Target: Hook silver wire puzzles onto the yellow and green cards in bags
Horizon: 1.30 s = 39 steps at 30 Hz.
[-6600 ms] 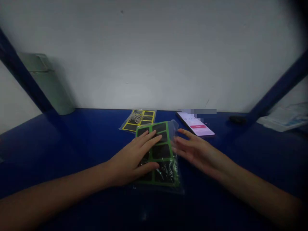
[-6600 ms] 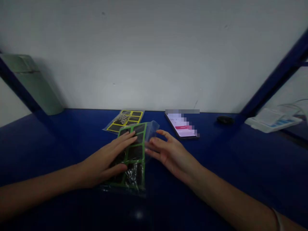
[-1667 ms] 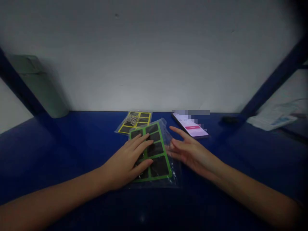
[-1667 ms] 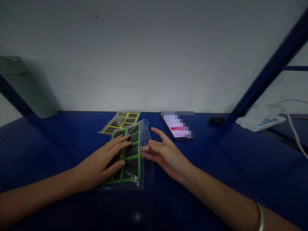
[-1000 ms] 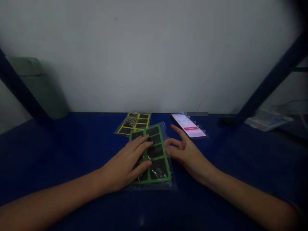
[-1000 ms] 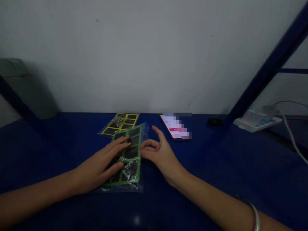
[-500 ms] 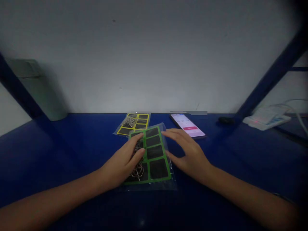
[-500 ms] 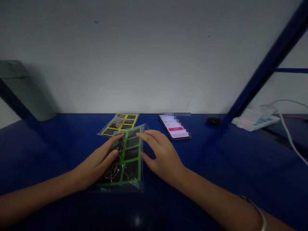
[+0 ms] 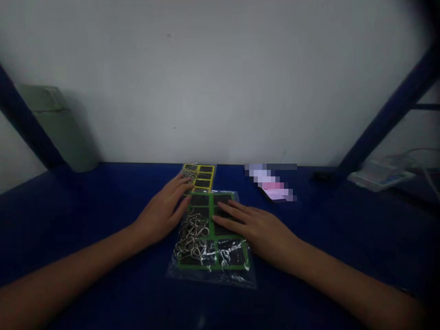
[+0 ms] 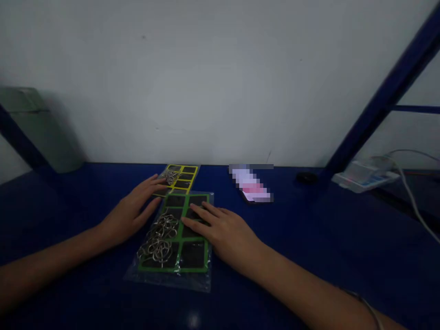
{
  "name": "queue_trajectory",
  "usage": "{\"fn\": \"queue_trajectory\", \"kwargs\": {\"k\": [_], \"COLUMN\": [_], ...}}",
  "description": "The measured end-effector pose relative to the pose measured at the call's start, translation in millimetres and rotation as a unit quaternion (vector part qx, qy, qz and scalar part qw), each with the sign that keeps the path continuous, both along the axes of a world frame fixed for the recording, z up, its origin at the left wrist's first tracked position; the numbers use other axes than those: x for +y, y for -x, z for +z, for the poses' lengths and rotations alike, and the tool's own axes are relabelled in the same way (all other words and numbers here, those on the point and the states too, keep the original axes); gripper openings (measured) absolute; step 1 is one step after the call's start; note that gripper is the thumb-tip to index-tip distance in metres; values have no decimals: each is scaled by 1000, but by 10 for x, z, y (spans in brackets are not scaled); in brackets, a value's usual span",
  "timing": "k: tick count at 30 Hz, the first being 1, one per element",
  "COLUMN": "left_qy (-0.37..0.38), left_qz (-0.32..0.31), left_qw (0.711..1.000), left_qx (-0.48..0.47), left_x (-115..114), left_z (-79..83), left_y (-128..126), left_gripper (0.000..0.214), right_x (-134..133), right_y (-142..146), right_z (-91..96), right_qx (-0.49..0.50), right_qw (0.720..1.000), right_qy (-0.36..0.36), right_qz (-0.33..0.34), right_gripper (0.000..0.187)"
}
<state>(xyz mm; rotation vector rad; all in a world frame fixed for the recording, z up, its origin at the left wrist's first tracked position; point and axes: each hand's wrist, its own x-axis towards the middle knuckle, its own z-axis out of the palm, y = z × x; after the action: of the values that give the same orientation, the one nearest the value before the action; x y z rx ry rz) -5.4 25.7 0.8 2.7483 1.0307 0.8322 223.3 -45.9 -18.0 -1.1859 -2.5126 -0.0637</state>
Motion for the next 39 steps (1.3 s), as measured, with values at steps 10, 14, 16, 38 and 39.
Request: {"fn": "queue_trajectory", "kwargs": {"k": [10,14,16,38,39], "left_qy": [-5,59,59,33,33], "left_qz": [145,141,136,120,120], "left_qw": [980,974,974,976,977], "left_qx": [134,168,170,178,175], "left_x": [516,546,543,555,552], "left_z": [-222,-282,-282,-270,-272], "left_y": [299,285,277,344,345], "left_gripper": [45,49,50,48,48], "right_x": [-18,-15,-12,39,51], "right_y": [6,26,30,61,55], "right_z": [40,39,34,157,158], "right_qx": [-99,-114,-116,-105,-108], "right_qw": [993,991,991,987,986], "right_qy": [-70,-70,-74,-31,-43], "right_qz": [-11,-2,1,120,122], "right_gripper": [53,53,56,56,56]}}
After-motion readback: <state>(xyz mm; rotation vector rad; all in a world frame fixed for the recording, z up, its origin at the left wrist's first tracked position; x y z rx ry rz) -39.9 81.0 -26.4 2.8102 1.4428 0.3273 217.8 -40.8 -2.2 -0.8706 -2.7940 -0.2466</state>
